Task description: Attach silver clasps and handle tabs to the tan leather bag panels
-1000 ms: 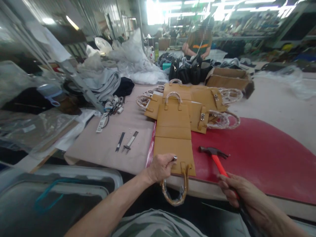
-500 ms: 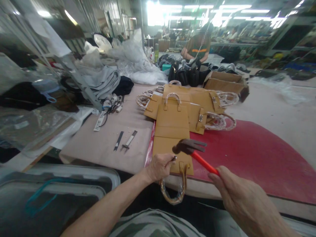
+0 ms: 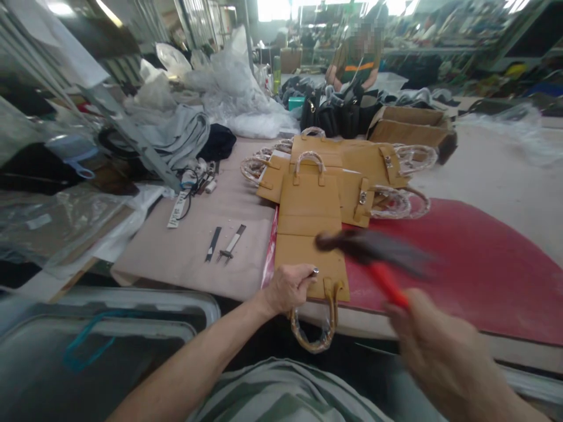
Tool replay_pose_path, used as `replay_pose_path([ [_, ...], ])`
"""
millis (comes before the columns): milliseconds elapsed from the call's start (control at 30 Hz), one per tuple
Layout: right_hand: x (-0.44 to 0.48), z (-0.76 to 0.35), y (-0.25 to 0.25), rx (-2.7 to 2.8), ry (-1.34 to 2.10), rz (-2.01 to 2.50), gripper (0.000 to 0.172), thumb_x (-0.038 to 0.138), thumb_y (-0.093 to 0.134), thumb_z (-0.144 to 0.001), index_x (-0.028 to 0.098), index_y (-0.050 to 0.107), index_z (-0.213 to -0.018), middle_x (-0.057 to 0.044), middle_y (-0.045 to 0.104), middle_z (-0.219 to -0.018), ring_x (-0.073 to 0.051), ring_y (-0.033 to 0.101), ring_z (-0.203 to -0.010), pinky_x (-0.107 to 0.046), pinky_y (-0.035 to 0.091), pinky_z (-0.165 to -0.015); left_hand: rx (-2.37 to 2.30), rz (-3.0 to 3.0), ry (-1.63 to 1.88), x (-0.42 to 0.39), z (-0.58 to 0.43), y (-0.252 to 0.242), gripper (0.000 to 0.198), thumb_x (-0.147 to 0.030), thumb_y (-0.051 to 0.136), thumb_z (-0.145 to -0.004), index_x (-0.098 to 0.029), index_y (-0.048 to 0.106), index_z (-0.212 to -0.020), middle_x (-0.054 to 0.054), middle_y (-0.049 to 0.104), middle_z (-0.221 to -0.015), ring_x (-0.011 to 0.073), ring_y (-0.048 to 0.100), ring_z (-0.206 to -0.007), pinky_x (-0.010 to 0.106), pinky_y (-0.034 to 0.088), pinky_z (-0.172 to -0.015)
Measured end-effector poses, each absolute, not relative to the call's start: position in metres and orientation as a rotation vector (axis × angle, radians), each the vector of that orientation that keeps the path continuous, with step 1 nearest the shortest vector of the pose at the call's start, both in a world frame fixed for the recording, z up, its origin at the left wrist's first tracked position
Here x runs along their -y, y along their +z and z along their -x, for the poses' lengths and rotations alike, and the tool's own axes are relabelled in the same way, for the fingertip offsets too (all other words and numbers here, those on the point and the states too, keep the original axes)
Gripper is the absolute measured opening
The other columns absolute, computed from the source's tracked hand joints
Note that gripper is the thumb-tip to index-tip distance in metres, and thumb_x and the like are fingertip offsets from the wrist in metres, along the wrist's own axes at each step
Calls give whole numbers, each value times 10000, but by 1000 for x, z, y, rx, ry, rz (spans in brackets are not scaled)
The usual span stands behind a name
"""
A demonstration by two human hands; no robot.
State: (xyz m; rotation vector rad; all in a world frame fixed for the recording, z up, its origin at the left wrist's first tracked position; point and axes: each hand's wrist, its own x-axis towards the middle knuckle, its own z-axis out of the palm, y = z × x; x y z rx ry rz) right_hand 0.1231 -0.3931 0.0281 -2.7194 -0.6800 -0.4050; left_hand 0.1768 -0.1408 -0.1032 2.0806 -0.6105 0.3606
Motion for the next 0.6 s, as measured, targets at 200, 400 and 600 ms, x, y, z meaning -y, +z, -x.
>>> replay_pose_path([
  [200,396,-142,18,492,12,2604,448,575,388,-993,246,498,-709,27,518,-499,-139,455,-402,-280,266,-450,600,-2059,332,142,-177,-101,138,-139,516,-918,-183,647,-917,42,699,-792,169,681,-711,254,525,-670],
  [400,450,-182,-31,49,215,2592,470,574,296,-972,258,423,-648,20,456,-494,-160,466,-432,-276,341,-457,605,-2071,385,143,-176,-100,95,-131,537,-901,-186,613,-890,35,688,-784,169,679,-727,251,522,-685],
  [600,478,-211,-46,336,-344,2987,324,365,379,-970,170,630,-909,-158,645,-884,-273,614,-748,-368,435,-619,596,-2099,384,143,-177,-104,76,-166,544,-921,-186,602,-877,31,672,-765,161,663,-708,246,506,-672],
])
